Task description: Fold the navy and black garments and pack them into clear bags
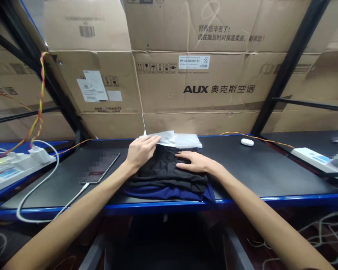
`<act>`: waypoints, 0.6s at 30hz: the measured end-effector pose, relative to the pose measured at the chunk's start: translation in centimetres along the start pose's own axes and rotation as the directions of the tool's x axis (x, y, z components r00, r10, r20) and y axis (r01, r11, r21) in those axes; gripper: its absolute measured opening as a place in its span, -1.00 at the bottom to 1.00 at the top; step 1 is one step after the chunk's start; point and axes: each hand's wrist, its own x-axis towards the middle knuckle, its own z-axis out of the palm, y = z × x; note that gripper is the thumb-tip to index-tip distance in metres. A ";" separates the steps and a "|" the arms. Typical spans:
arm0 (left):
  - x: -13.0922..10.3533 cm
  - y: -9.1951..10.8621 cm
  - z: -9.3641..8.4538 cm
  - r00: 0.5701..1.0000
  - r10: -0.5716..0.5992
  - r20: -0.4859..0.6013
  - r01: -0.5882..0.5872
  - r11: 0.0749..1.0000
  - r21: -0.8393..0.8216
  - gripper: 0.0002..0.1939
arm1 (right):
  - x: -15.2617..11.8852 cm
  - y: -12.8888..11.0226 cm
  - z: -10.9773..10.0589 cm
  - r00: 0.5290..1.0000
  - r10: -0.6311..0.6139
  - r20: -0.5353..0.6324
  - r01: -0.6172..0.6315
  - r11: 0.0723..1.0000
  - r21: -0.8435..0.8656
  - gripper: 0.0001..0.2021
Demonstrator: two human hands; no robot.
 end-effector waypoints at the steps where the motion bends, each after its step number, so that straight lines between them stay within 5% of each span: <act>1: -0.2 1.0 0.1 0.998 0.046 0.045 -0.045 0.999 -0.015 -0.61 | -0.1 0.0 -0.2 1.000 -0.003 -0.009 0.003 1.000 0.011 -0.36; 4: -0.8 2.9 0.8 0.962 0.182 0.204 -0.161 0.980 -0.113 -0.63 | -0.2 -0.2 -0.6 1.000 -0.022 -0.007 0.022 0.999 0.041 -0.47; 7: -0.9 3.0 1.2 0.939 0.203 0.276 -0.140 0.963 -0.231 -0.62 | -0.3 -0.3 -0.8 0.999 -0.033 0.000 0.033 0.998 0.062 -0.53; 10: -0.6 1.3 0.3 0.909 0.270 0.318 -0.125 0.903 -0.410 -0.52 | -0.3 -0.3 -0.9 0.999 -0.037 -0.001 0.037 0.996 0.082 -0.55; 13: -0.6 -1.2 -1.3 0.845 0.385 0.372 -0.145 0.833 -0.534 -0.22 | -0.5 -0.2 -1.1 0.999 -0.044 -0.008 0.044 0.994 0.099 -0.58; 18: -2.7 -4.8 -2.2 0.847 0.301 0.437 -0.031 0.850 -0.526 -0.13 | -0.6 0.3 -1.5 1.000 -0.010 -0.009 0.011 0.995 0.101 -0.62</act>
